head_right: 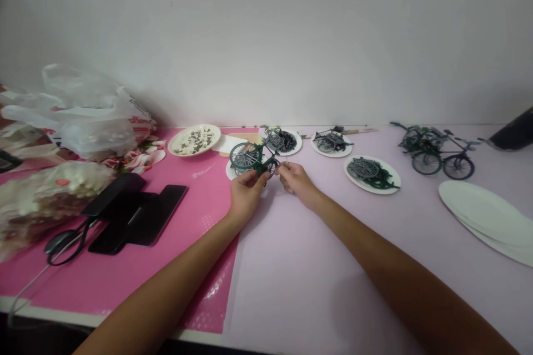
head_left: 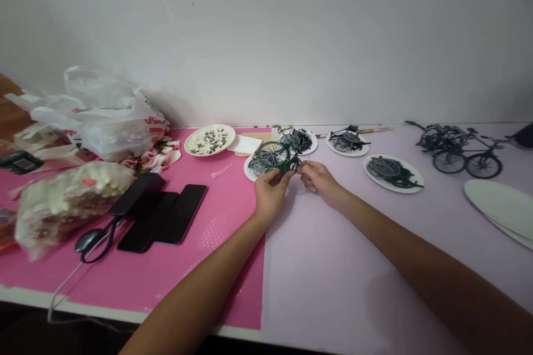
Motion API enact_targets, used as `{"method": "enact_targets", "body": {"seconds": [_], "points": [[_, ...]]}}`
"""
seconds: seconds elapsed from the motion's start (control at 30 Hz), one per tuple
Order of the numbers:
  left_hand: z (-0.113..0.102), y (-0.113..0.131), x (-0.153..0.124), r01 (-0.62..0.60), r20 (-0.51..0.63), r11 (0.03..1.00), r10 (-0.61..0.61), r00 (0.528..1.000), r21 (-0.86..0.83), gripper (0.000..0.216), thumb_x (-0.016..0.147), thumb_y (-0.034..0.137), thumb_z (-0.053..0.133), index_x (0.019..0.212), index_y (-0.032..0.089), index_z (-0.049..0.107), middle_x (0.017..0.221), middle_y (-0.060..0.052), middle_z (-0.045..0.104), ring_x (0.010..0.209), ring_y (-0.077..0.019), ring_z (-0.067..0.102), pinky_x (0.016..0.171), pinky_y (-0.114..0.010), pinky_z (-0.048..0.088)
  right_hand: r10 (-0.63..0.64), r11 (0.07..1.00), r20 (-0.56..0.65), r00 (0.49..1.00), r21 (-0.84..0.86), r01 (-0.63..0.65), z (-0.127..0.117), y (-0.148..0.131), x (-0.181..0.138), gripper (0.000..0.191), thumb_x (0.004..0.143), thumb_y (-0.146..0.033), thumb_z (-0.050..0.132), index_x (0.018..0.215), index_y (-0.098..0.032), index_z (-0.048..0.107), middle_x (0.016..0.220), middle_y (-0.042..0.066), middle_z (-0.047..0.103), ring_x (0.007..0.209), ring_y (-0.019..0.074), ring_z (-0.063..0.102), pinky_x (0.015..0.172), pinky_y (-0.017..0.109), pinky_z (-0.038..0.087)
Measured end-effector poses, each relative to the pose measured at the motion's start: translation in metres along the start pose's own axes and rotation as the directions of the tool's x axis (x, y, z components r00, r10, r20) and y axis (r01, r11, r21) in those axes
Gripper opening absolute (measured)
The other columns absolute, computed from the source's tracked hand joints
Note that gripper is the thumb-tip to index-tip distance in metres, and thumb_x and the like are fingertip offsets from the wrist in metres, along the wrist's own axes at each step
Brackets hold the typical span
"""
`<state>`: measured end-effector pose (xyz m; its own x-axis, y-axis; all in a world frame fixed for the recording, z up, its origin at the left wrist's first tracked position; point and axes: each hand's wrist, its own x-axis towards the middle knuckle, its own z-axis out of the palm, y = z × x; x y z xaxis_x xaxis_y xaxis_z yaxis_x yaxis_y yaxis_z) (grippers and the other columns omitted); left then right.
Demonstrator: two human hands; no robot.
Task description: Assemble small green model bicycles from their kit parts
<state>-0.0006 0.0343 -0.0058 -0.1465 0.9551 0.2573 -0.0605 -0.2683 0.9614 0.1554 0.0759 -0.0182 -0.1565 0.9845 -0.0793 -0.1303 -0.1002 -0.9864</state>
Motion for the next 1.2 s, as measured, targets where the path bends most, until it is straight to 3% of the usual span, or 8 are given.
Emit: {"method": "enact_targets", "body": {"seconds": [0.27, 0.5, 0.7, 0.8, 0.87, 0.9, 1.0, 1.2], "points": [[0.002, 0.003, -0.002, 0.053, 0.004, 0.997, -0.053, 0.999, -0.048, 0.038, 0.078, 0.034, 0.084, 0.058, 0.016, 0.058, 0.063, 0.0, 0.058, 0.065, -0.0132, 0.053, 0.061, -0.024, 0.043, 0.016, 1.0, 0.002, 1.0, -0.023, -0.016, 0.001, 0.0, 0.001, 0.019, 0.072, -0.035, 0.069, 0.078, -0.023, 0.056, 0.047, -0.013, 0.033, 0.037, 0.0052, 0.023, 0.037, 0.021, 0.015], [0.001, 0.003, -0.001, 0.057, -0.008, 0.998, -0.057, 0.998, -0.036, 0.044, 0.077, 0.038, 0.084, 0.056, 0.017, 0.052, 0.06, 0.002, 0.05, 0.061, -0.0107, 0.046, 0.057, -0.023, 0.039, 0.025, 0.998, 0.011, 1.0, -0.059, -0.024, 0.003, -0.002, 0.0, 0.029, 0.073, -0.041, 0.076, 0.081, -0.023, 0.055, 0.046, -0.013, 0.034, 0.037, 0.0059, 0.023, 0.037, 0.022, 0.016], [0.001, -0.003, 0.003, 0.02, -0.043, 0.999, -0.019, 0.999, 0.025, 0.046, 0.078, 0.041, 0.081, 0.057, 0.019, 0.046, 0.058, 0.005, 0.039, 0.058, -0.0096, 0.037, 0.054, -0.023, 0.032, 0.075, 0.971, 0.106, 0.992, -0.232, -0.048, -0.002, -0.01, 0.001, 0.03, 0.082, -0.05, 0.067, 0.078, -0.024, 0.051, 0.048, -0.011, 0.031, 0.04, 0.0084, 0.022, 0.041, 0.025, 0.015], [0.001, -0.004, 0.003, 0.015, -0.048, 0.998, -0.012, 0.999, 0.065, 0.05, 0.079, 0.042, 0.079, 0.057, 0.02, 0.041, 0.059, 0.005, 0.034, 0.058, -0.0094, 0.034, 0.054, -0.023, 0.029, 0.078, 0.936, 0.17, 0.982, -0.352, -0.013, -0.017, -0.027, 0.003, 0.03, 0.081, -0.045, 0.072, 0.07, -0.021, 0.057, 0.054, -0.005, 0.046, 0.048, 0.0098, 0.035, 0.047, 0.026, 0.024], [0.0, -0.003, 0.002, 0.012, -0.055, 0.995, -0.007, 0.998, 0.096, 0.053, 0.08, 0.042, 0.078, 0.056, 0.02, 0.037, 0.059, 0.006, 0.029, 0.058, -0.0092, 0.03, 0.053, -0.023, 0.026, 0.052, 0.734, 0.315, 0.948, -0.655, 0.177, -0.033, -0.042, 0.003, 0.03, 0.084, -0.046, 0.069, 0.073, -0.018, 0.066, 0.069, 0.002, 0.062, 0.061, 0.0139, 0.05, 0.057, 0.026, 0.034], [0.0, -0.002, 0.002, 0.015, -0.06, 0.994, -0.009, 0.998, 0.104, 0.053, 0.079, 0.042, 0.078, 0.056, 0.02, 0.036, 0.059, 0.006, 0.028, 0.058, -0.0092, 0.03, 0.053, -0.023, 0.025, 0.06, 0.613, 0.325, 0.944, -0.758, 0.223, -0.042, -0.05, 0.004, 0.031, 0.088, -0.047, 0.066, 0.076, -0.019, 0.07, 0.074, 0.004, 0.066, 0.065, 0.0158, 0.053, 0.06, 0.028, 0.036], [0.0, 0.0, 0.001, 0.044, -0.067, 0.995, -0.038, 0.997, 0.093, 0.053, 0.078, 0.043, 0.08, 0.056, 0.02, 0.038, 0.059, 0.005, 0.031, 0.059, -0.0094, 0.032, 0.054, -0.023, 0.029, 0.089, 0.368, 0.203, 0.975, -0.916, 0.157, -0.071, -0.066, 0.007, 0.025, 0.085, -0.045, 0.072, 0.08, -0.021, 0.074, 0.077, 0.006, 0.069, 0.063, 0.0181, 0.056, 0.06, 0.03, 0.035], [0.0, 0.002, 0.0, 0.063, -0.07, 0.993, -0.056, 0.996, 0.104, 0.055, 0.076, 0.047, 0.083, 0.055, 0.019, 0.041, 0.059, 0.005, 0.034, 0.061, -0.0104, 0.035, 0.056, -0.023, 0.032, 0.236, 0.217, 0.178, 0.955, -0.968, 0.127, -0.118, -0.064, 0.016, 0.025, 0.059, -0.037, 0.093, 0.069, -0.023, 0.075, 0.062, 0.003, 0.063, 0.057, 0.0175, 0.054, 0.055, 0.029, 0.034]]}}
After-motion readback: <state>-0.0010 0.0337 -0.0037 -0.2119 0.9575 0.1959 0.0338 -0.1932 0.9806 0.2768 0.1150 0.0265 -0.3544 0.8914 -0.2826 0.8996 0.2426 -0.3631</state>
